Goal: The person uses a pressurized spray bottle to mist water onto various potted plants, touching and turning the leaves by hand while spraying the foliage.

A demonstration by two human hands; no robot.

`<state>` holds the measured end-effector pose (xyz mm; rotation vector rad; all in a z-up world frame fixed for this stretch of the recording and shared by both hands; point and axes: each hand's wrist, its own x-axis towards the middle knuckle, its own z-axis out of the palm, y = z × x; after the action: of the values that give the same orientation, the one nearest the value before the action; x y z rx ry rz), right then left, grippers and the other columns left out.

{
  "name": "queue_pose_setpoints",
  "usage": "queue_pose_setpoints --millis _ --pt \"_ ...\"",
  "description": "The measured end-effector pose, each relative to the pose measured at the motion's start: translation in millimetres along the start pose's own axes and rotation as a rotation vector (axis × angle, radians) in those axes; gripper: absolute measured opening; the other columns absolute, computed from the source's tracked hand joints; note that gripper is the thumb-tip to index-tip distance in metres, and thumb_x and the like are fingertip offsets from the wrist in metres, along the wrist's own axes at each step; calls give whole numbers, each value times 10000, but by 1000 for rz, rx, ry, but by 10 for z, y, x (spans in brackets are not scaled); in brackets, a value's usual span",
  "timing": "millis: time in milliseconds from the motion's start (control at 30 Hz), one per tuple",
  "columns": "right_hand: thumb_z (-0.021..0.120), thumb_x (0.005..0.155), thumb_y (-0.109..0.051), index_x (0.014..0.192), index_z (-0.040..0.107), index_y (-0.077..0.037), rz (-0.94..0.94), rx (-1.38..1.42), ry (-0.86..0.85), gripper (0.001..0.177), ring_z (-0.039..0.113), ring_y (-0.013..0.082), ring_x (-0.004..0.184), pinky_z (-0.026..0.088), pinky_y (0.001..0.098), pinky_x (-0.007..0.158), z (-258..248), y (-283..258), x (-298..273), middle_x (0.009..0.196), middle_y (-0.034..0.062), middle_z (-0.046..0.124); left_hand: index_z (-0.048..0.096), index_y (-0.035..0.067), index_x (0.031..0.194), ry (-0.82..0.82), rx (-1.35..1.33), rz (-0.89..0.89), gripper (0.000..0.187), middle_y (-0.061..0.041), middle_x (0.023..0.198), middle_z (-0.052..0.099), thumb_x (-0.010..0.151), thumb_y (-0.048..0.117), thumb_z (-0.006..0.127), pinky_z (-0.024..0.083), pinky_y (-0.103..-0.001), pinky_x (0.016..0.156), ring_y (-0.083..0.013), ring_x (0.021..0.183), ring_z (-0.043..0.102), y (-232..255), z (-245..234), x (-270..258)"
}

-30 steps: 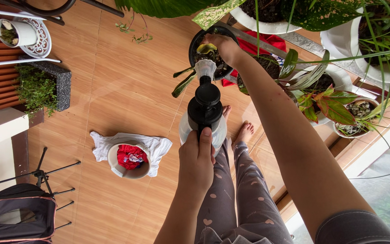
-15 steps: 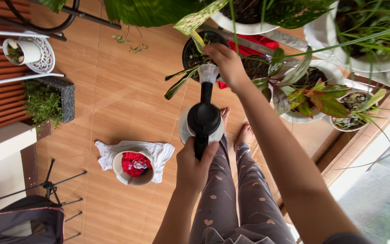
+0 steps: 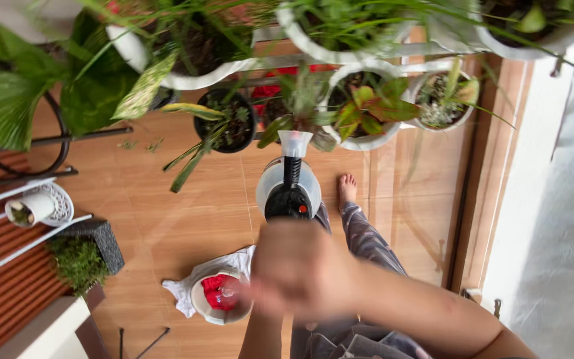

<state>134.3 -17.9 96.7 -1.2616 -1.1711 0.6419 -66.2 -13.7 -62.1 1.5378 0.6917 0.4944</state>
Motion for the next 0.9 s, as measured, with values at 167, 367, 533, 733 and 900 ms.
queue_pose_setpoints --millis 167,367,533,733,900 --pt "785 959 -104 730 562 -36 12 -169 140 327 578 302 684 510 414 652 -342 -73 -226 706 100 561 675 121 990 -179 -315 52 265 5 911 691 1010 362 567 572 -284 791 -173 850 735 -82 185 -103" --pt "757 974 -60 774 581 -28 -37 -341 248 268 578 308 719 526 440 678 -647 -380 -756 736 108 544 680 130 1007 -378 -130 66 228 24 918 687 1038 336 586 559 -291 795 -161 870 724 294 642 136" --pt "767 905 -96 694 525 -27 274 -403 351 328 540 308 629 442 437 553 -878 -149 -837 654 114 513 685 138 1021 -497 -186 12 198 40 924 684 1061 314 602 548 -296 799 -152 887 716 103 868 116" --pt "718 985 -69 718 520 -48 87 -420 410 333 557 288 674 529 430 660 -1086 -579 -1169 684 86 514 692 107 1092 -593 -386 -2 273 -27 962 711 1060 372 638 562 -346 823 -228 932 731 5 1157 97" --pt "729 963 -113 727 564 -12 435 -306 424 305 574 285 696 469 389 641 -1266 272 -1502 688 117 526 657 -9 1119 -603 188 52 461 -151 913 737 978 429 685 579 -399 758 -329 875 750 312 1503 479"
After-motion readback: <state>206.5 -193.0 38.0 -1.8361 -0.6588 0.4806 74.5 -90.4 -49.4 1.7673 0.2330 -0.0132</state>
